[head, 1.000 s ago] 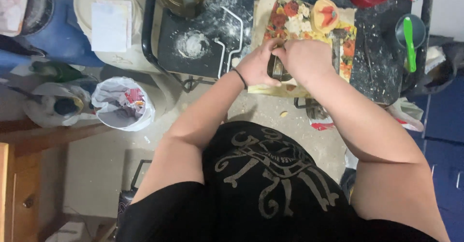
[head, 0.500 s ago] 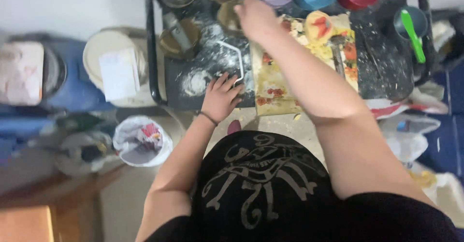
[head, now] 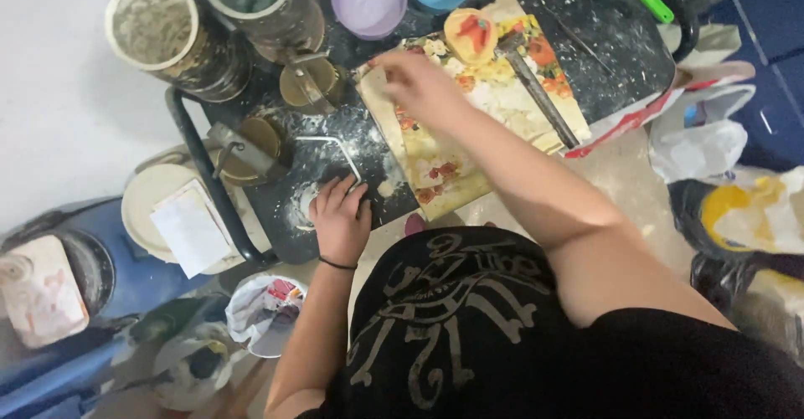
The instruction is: Cleaning and preparing dental flasks by removing residual plaster material using a hand tool.
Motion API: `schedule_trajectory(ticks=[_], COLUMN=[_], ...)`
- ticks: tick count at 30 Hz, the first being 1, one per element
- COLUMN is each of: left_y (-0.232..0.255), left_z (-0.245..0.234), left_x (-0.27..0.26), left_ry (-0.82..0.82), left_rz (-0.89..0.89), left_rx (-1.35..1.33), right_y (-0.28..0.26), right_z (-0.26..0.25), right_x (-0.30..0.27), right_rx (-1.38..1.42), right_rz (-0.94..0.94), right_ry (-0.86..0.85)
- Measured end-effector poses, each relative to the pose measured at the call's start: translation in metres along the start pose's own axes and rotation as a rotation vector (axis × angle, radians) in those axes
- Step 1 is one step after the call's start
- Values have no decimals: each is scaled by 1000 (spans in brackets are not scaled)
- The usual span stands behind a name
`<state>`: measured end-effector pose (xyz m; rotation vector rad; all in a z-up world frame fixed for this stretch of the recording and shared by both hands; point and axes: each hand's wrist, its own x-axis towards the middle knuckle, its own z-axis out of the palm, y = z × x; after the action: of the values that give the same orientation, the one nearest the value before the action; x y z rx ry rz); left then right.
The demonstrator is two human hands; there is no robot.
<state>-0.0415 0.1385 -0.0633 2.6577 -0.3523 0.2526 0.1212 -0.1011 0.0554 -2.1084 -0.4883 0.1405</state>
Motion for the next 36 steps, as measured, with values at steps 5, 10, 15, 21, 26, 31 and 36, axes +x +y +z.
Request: schedule_trajectory(ticks=[5,10,15,21,26,31,36], left_y=[6,8,53,115,138,190,180], left_z=[8,57,82,90,126,89,104], left_x=[27,62,98,151,156,220,269], left_ry=[123,91,104,-14,-98,-224,-280], left_rz=[184,252,317,123,46,-23,54], left_rx=[-79,-89,-94,-140,-207,-312,-165], right_y=[140,182,176,213,226,264,292], right_z=[-73,-82,-82,-98,-128,-174,-184], right_x=[-117,-186,-190,-195,-185,-153,-136], right_rx=[-499,-811,-782,-773,-619,-635,-784], right_rz=[436,343,302,221,207,79,61], right_ry=[426,417,398,410,450,388,347])
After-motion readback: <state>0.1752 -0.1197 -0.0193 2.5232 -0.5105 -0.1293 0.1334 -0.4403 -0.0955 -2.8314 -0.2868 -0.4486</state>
